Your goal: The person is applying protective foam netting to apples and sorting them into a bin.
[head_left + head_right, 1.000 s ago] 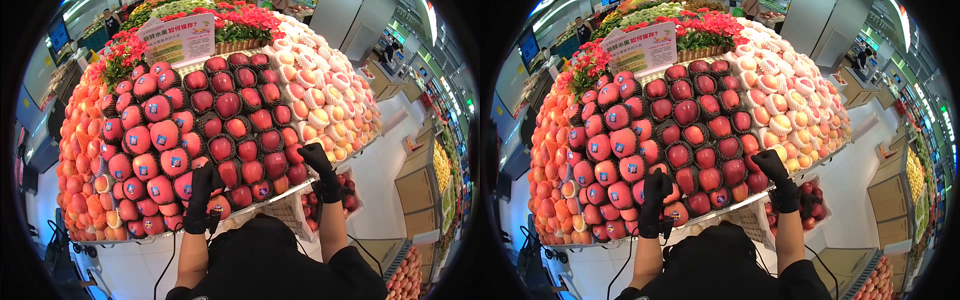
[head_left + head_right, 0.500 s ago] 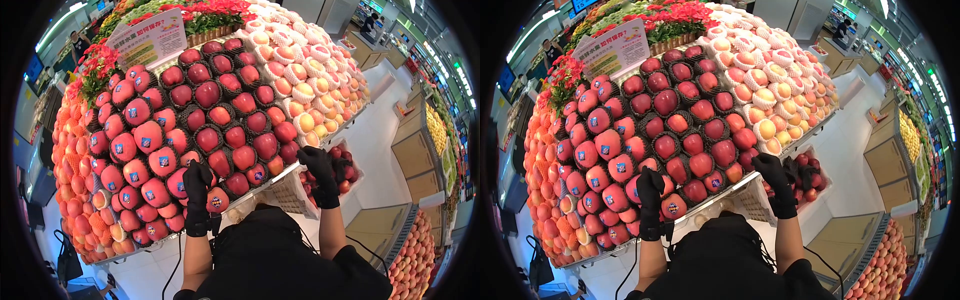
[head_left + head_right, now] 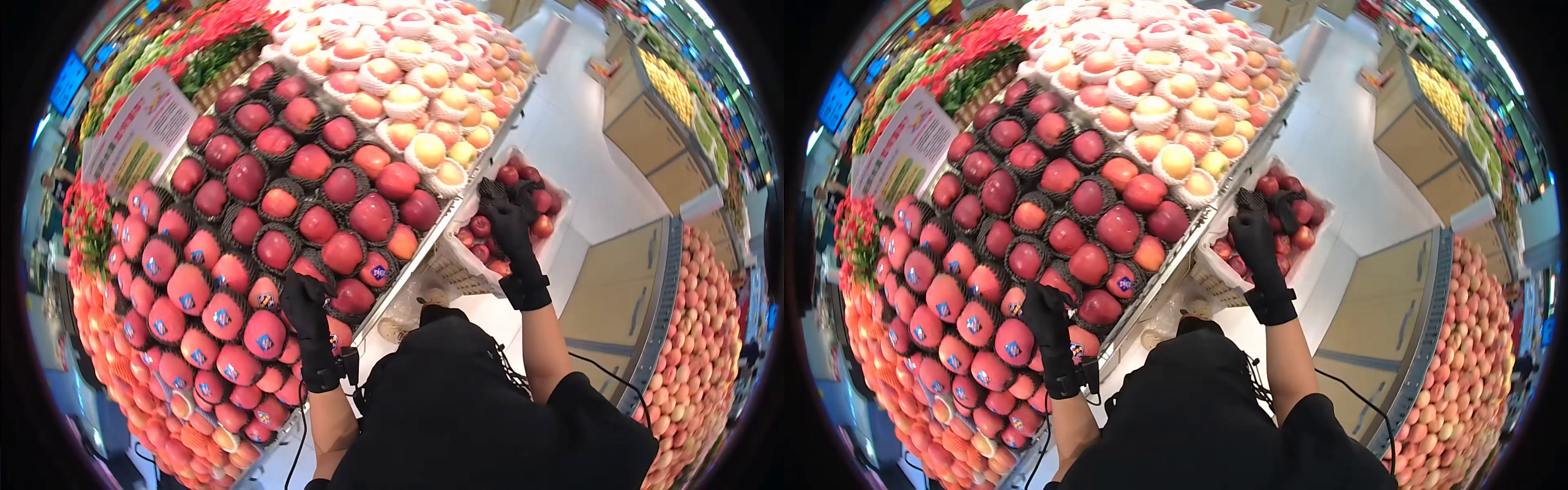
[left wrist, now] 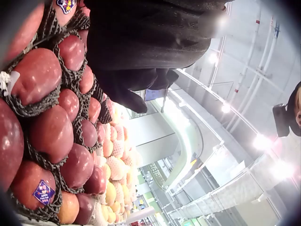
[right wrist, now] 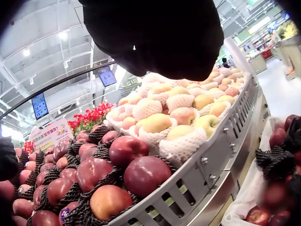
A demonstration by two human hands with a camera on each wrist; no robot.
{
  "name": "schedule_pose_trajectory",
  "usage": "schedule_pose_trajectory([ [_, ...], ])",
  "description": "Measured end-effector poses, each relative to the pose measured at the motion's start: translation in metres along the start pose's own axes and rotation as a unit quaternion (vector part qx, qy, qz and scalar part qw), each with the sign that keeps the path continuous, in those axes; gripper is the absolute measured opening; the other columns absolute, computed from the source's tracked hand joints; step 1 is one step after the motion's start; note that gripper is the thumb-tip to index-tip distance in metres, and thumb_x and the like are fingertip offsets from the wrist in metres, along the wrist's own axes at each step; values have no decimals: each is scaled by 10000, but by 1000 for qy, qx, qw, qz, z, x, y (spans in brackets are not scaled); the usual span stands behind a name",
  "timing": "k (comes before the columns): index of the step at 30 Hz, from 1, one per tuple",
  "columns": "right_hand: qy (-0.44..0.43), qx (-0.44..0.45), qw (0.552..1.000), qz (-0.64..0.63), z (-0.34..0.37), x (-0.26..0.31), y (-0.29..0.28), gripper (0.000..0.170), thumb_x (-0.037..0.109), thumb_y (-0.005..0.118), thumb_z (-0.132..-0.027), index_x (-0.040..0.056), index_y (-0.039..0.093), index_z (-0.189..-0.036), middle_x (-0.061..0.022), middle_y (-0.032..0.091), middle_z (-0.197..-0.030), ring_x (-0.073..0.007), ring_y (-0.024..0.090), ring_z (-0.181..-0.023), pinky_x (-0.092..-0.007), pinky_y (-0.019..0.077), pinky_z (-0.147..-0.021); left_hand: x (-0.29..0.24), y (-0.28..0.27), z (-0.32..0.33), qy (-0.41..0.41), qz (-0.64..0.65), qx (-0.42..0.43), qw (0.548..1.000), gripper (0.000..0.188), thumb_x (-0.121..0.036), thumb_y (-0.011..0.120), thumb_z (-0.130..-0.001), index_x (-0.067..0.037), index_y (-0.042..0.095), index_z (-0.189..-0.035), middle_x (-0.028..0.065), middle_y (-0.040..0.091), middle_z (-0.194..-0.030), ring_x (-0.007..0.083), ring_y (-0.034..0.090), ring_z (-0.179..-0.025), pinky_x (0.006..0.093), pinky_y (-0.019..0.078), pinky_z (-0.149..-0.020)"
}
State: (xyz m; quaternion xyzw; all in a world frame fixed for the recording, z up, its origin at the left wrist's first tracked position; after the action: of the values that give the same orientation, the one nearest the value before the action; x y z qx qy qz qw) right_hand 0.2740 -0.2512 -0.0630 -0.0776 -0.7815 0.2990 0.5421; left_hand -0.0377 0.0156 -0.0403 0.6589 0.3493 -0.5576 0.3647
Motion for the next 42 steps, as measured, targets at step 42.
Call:
schedule_pose_trajectory([
  [42, 279, -42, 957, 59, 17, -324, -99, 371, 225, 660, -778, 7, 635, -1078, -180, 679, -968, -282, 656, -950, -367, 502, -836, 35, 200, 0, 28, -266, 176, 947, 455, -338, 385, -1025, -58, 525, -695, -20, 432, -573, 82, 396, -500, 234, 351, -510],
])
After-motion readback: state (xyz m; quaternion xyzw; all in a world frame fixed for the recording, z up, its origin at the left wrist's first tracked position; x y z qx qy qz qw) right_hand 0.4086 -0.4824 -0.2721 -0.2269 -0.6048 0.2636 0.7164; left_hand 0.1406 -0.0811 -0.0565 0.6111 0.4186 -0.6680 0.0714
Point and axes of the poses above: each hand's wrist, its own z-axis away from the middle knuckle, its own y-axis out of the palm, x = y × z, the point moved 3 cm from there along -z, towards the middle knuckle
